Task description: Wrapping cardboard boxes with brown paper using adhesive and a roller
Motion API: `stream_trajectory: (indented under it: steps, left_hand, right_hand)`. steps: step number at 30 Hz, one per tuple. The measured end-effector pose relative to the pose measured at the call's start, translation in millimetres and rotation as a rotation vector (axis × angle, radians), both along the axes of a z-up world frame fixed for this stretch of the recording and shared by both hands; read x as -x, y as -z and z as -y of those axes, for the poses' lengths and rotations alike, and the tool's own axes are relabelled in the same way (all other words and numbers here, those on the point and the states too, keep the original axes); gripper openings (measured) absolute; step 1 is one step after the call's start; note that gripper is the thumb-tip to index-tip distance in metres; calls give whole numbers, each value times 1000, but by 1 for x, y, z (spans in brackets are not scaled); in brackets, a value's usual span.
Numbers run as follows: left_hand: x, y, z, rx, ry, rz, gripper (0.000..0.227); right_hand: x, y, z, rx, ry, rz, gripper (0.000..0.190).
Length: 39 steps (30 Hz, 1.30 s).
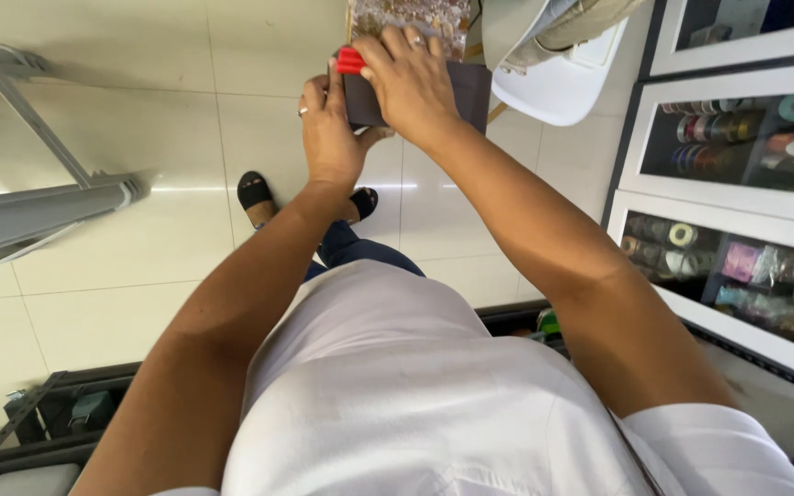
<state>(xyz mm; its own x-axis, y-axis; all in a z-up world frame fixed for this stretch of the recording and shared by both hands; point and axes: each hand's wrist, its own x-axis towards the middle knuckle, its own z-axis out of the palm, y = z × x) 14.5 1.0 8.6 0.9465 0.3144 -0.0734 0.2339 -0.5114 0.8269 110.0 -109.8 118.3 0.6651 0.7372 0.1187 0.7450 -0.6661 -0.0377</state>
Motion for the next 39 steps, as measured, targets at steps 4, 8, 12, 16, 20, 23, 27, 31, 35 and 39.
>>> stream_trajectory:
  steps: [4,8,12,16,20,23,27,31,35,39]
  left_hand:
    - [5,4,0,-54,25,101,134]
    - [0,-3,-4,-33,21,18,133]
    - [4,3,-2,-47,69,-10,132]
    - [1,21,-6,-74,41,139,103]
    - [4,8,-12,-20,84,53,135]
    - [4,8,-12,-20,92,53,132]
    - [4,31,-17,-82,108,62,92]
    - [2,8,-18,1,171,60,129]
    - [1,23,-20,30,141,49,127]
    - [-1,33,-26,-32,187,38,114]
  right_hand:
    - [33,3,30,-165,230,-43,45]
    - [59,41,98,-243,581,82,44]
    - [55,40,48,-270,851,104,44]
    - [73,36,-21,-152,629,105,59]
    - [67,58,62,-293,884,118,47]
    - [81,75,44,-424,953,86,48]
    - [111,45,-33,-236,781,141,44]
    - [94,56,38,-349,967,192,47]
    - [108,82,-23,-341,904,224,52]
    - [116,48,-19,-355,841,30,48]
